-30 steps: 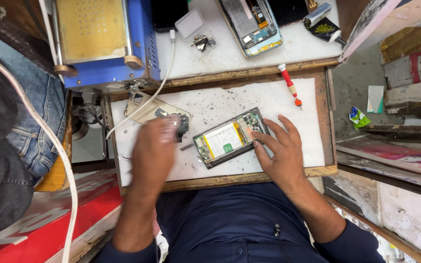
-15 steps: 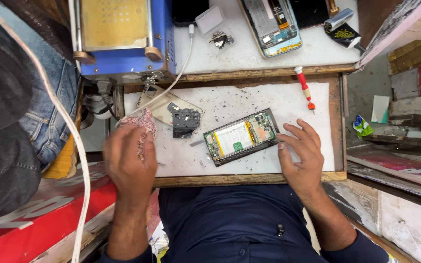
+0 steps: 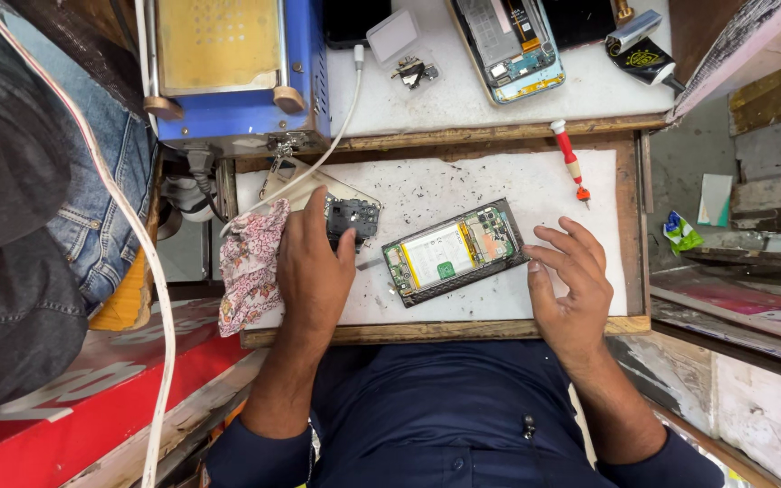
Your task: The person removes a protective film from a smartphone screen, then wipes the internal components of a disassembled phone with a cloth. They place a small black component onto the phone's interior and use a red-handled tool to press and adjust it. The person continues to manipulate the phone's internal parts and uses the tool to work on the device.
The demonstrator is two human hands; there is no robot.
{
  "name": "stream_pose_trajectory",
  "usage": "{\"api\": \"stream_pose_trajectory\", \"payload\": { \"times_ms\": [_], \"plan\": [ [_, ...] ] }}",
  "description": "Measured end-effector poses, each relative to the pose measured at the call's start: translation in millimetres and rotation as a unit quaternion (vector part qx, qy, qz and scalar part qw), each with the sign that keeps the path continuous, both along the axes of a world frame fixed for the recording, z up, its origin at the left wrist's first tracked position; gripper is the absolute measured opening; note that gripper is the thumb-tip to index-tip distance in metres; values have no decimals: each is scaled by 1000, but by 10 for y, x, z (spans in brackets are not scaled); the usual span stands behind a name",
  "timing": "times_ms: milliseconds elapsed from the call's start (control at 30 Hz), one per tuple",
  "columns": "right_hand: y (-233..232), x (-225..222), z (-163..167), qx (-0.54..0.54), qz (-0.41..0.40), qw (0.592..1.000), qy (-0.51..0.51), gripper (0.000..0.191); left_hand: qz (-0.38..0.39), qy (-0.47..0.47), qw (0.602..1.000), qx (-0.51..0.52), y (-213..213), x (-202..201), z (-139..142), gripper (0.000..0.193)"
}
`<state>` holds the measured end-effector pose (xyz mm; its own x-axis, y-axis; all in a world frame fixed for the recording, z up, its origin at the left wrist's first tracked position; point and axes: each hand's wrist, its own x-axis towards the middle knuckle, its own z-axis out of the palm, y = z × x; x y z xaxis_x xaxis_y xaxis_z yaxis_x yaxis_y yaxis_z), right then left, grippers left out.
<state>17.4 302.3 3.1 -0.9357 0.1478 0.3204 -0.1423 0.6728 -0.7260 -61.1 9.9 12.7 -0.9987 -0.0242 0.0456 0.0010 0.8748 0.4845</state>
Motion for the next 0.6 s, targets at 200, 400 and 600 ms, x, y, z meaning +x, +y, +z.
{"api": "stream_pose_trajectory", "payload": {
  "times_ms": [200, 400, 600],
  "plan": [
    [-61, -28, -34, -12, 24, 1000, 0, 21, 13, -10, 999, 34, -12, -18, -113, 80],
    [-237, -77, -5, -33, 68, 997, 10, 21, -5, 25, 1000, 2, -18, -23, -156, 82],
    [-561, -287, 77, -7, 142, 990, 4, 24, -5, -19, 1000, 17, -27, -41, -130, 76]
  ]
}}
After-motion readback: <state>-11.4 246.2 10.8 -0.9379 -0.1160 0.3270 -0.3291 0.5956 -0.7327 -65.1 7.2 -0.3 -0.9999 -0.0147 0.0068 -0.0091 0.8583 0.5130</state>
